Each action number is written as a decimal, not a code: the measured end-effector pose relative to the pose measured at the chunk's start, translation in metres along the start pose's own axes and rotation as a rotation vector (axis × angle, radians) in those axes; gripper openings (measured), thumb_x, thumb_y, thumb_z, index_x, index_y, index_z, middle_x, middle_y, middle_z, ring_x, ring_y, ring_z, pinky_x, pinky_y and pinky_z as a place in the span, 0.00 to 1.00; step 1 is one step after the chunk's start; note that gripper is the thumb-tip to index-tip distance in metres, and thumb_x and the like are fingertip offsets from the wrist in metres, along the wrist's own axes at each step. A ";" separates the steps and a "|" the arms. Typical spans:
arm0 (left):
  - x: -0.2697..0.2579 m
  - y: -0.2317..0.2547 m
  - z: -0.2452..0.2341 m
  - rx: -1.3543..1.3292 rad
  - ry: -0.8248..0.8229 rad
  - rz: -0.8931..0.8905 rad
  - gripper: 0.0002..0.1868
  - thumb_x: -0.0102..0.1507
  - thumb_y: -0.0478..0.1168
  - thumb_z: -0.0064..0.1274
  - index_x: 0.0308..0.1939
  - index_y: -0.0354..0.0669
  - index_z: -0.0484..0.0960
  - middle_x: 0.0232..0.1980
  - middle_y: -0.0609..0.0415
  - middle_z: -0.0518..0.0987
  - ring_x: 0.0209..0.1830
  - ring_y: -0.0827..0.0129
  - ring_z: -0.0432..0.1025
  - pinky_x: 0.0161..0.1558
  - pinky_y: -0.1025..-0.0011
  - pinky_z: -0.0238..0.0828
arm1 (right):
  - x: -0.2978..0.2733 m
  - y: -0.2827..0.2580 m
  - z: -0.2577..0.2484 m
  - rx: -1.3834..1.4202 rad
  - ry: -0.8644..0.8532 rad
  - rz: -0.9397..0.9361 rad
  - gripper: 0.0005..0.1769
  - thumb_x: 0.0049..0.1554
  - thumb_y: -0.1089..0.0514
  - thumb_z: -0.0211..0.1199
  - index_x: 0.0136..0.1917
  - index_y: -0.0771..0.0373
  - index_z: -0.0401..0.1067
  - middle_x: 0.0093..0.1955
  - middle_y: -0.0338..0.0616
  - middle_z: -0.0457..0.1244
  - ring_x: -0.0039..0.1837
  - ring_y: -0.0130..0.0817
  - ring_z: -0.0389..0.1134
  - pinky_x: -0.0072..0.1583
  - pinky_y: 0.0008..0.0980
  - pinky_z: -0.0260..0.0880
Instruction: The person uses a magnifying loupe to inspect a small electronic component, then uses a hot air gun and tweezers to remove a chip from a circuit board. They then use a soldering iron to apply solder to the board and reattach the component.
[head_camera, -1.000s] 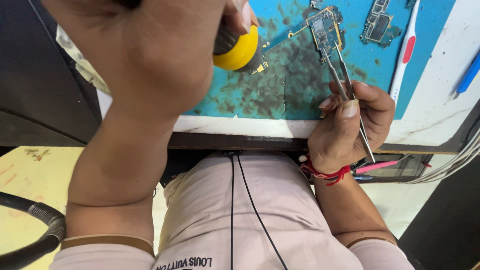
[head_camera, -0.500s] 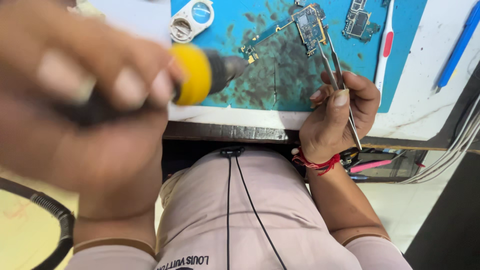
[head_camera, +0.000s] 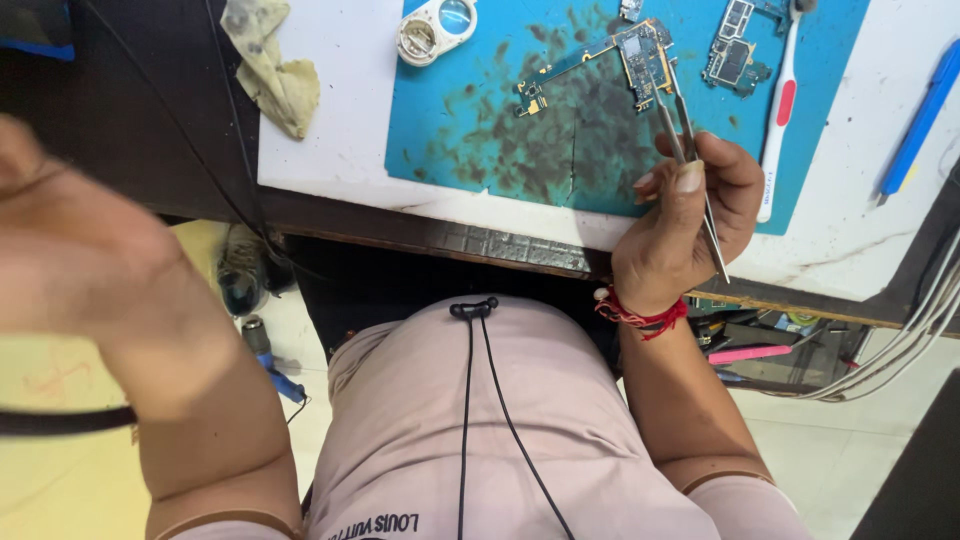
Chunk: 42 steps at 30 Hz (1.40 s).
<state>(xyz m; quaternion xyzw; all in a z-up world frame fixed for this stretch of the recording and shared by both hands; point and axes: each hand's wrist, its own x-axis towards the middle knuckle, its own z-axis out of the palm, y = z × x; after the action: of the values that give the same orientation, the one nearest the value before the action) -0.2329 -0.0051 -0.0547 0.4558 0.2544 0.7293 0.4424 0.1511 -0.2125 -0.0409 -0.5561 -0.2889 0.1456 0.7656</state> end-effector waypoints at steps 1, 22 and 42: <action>0.007 -0.009 0.003 0.008 0.030 -0.033 0.15 0.76 0.47 0.44 0.40 0.43 0.73 0.36 0.55 0.70 0.38 0.70 0.65 0.38 0.70 0.59 | 0.001 -0.001 0.001 -0.007 -0.005 -0.001 0.15 0.71 0.58 0.62 0.66 0.68 0.67 0.55 0.52 0.68 0.44 0.27 0.66 0.46 0.25 0.64; -0.042 0.017 0.090 -0.376 0.014 -0.564 0.35 0.70 0.70 0.41 0.45 0.39 0.77 0.31 0.49 0.76 0.19 0.72 0.67 0.20 0.75 0.61 | 0.001 -0.007 0.005 -0.075 -0.054 0.008 0.13 0.72 0.60 0.61 0.66 0.68 0.67 0.55 0.54 0.69 0.45 0.27 0.67 0.47 0.24 0.67; -0.038 -0.032 0.199 1.141 -0.805 0.076 0.21 0.71 0.42 0.64 0.64 0.37 0.78 0.55 0.48 0.71 0.57 0.54 0.66 0.60 0.56 0.63 | 0.004 -0.017 0.011 -0.180 -0.176 0.168 0.10 0.71 0.65 0.62 0.65 0.68 0.68 0.55 0.49 0.70 0.48 0.24 0.68 0.51 0.22 0.69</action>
<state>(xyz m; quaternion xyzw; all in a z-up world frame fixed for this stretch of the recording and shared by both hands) -0.0347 -0.0297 -0.0059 0.8602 0.3978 0.2712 0.1681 0.1459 -0.2079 -0.0221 -0.6299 -0.3193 0.2310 0.6693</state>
